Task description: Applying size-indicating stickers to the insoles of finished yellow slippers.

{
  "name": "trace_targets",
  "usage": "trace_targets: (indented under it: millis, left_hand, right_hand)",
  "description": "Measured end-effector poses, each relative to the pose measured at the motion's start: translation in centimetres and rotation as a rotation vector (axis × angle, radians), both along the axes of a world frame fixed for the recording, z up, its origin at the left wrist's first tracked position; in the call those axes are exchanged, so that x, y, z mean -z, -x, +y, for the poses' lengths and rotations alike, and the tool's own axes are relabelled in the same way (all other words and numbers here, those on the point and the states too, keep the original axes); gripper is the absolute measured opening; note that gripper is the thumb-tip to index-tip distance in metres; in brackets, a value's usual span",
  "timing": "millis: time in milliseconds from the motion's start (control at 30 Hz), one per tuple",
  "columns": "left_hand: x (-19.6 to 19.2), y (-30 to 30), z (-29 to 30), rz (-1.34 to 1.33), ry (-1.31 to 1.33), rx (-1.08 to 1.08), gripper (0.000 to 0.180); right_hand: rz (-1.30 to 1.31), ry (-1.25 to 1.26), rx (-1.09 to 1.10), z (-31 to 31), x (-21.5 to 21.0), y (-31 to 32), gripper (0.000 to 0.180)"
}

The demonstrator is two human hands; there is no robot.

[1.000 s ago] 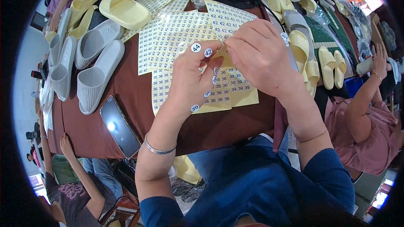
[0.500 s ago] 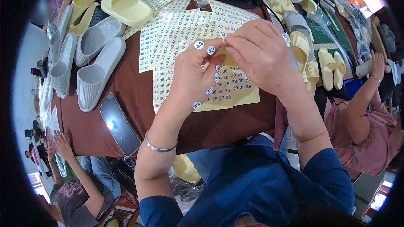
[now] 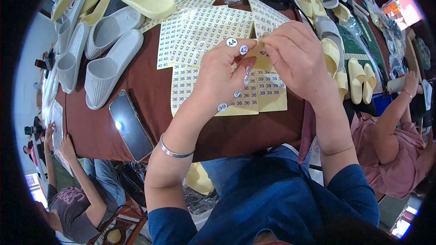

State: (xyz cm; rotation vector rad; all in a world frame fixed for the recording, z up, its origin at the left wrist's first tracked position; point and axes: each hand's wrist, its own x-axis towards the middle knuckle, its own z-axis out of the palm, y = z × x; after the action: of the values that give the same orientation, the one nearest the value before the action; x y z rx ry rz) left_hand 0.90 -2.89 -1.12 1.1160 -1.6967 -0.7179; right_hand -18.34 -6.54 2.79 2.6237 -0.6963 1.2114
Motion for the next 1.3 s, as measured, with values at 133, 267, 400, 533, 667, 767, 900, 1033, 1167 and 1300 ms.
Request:
trace_targets:
  millis: [133, 267, 400, 533, 667, 767, 900, 1033, 1167, 1300]
  left_hand:
    - [-1.2, 0.1, 0.5, -0.077, -0.120, -0.083, 0.026]
    - [0.4, 0.2, -0.1, -0.079, -0.005, -0.060, 0.026]
    - [-0.6, 0.0, 0.2, -0.115, 0.107, -0.026, 0.022]
    - [1.2, -0.5, -0.2, -0.023, 0.011, 0.003, 0.023]
    - [0.0, -0.5, 0.0, 0.126, -0.114, 0.077, 0.023]
    - [-1.3, -0.4, 0.0, 0.200, -0.257, 0.128, 0.023]
    - [-1.4, -0.5, -0.1, 0.344, -0.351, 0.207, 0.027]
    - [-1.2, -0.9, -0.3, 0.332, -0.397, 0.179, 0.025]
    - [-1.2, -1.1, -0.5, 0.341, -0.408, 0.165, 0.025]
    - [-1.1, -1.4, -0.8, 0.374, -0.394, 0.150, 0.026]
  right_hand:
    - [-0.075, 0.040, -0.043, 0.7, -0.1, -0.7, 0.020]
    - [-0.032, 0.152, -0.101, 1.8, 0.1, -2.2, 0.023]
    - [0.014, 0.157, -0.134, 2.4, -0.2, -3.1, 0.031]
    - [0.045, 0.141, -0.143, 2.9, -0.1, -3.5, 0.031]
    - [0.009, 0.087, -0.218, 2.3, -0.7, -2.7, 0.027]
    - [-0.065, 0.144, -0.177, 0.4, -1.8, -1.2, 0.026]
    - [-0.139, 0.188, -0.098, -1.4, -0.7, 0.5, 0.019]
    - [-0.173, 0.163, -0.064, -1.7, -0.4, 0.8, 0.015]
    - [-0.162, 0.153, -0.062, -1.5, -0.5, 0.7, 0.013]
    - [-0.156, 0.168, -0.055, -1.7, -0.2, 0.8, 0.013]
